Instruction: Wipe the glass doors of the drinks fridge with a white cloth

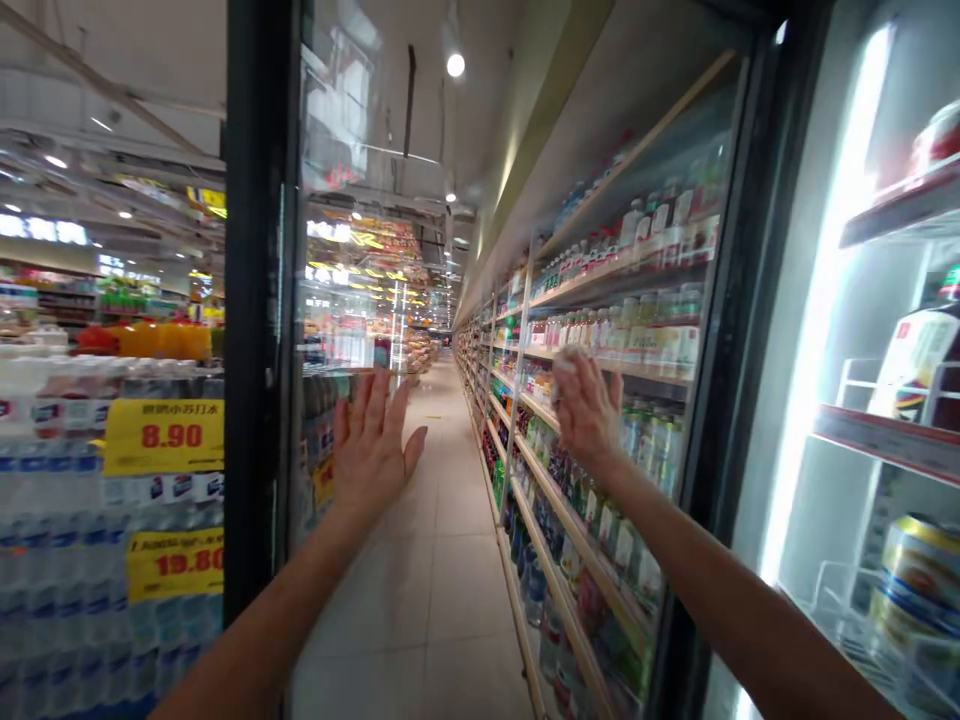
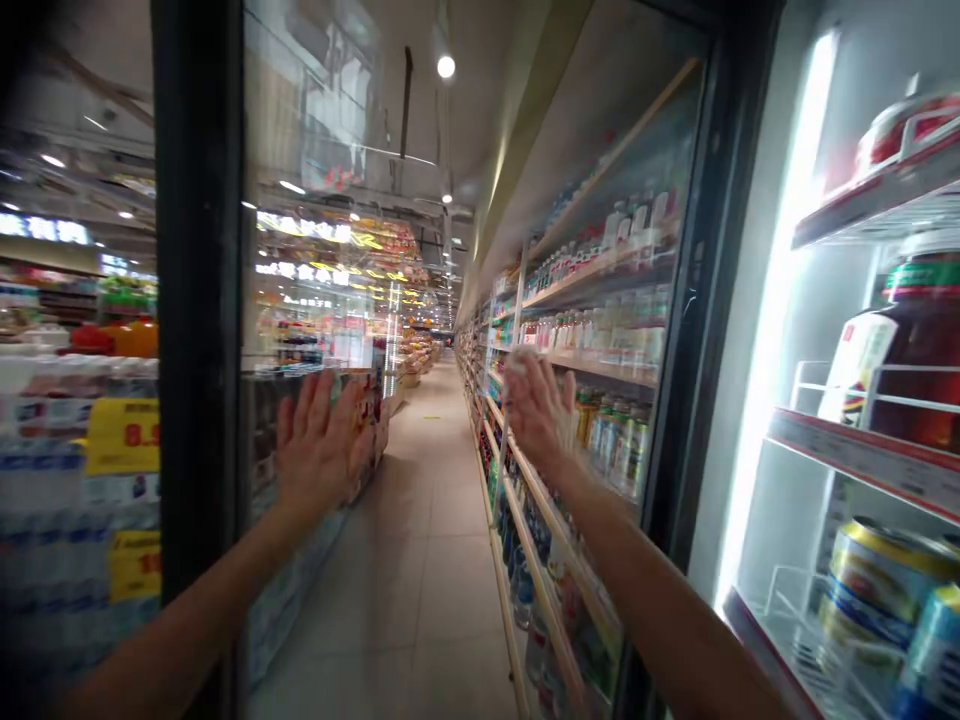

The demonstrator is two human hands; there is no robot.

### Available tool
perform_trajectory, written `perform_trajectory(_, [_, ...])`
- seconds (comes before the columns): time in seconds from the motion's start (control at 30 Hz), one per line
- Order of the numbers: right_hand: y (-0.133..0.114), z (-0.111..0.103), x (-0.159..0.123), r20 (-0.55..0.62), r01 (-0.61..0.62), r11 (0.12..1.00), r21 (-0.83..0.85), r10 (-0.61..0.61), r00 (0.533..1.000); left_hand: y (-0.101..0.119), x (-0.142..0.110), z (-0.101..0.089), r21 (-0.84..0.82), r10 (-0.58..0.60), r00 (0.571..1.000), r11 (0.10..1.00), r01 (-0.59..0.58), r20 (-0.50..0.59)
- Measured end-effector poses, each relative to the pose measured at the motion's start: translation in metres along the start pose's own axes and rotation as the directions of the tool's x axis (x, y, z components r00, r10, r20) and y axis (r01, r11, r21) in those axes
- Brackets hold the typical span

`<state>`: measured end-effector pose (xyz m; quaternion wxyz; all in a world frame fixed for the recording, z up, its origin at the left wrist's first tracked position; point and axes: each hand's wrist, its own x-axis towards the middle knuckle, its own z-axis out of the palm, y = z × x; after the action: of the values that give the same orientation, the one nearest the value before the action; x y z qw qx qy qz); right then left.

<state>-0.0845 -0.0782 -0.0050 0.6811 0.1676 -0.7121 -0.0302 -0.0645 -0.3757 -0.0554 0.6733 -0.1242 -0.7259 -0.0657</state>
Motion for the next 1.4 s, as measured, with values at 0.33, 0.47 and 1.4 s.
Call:
perform_trajectory(0.33, [-0.053,0.008,0.013,0.041,0.195,0.98,0.041,-0.196,0.98,-0.004,-0.001,0.003,-0.057,0.008,1.0,0.998,-0.01,-0.027])
perform_trajectory(0.47, [-0.044,0.006,0.022,-0.13,-0.247,0.969,0.012,0.246,0.961,-0.005,0.0,0.0,-0.047,0.028,0.999,0.998,-0.029,-0.019])
perform_trajectory(1.4, [-0.098,-0.005,0.058,-0.077,-0.185,0.981,0.059,0.189,0.979,-0.025,0.069,-0.041,-0.005,0.07,0.996,0.998,-0.07,-0.047])
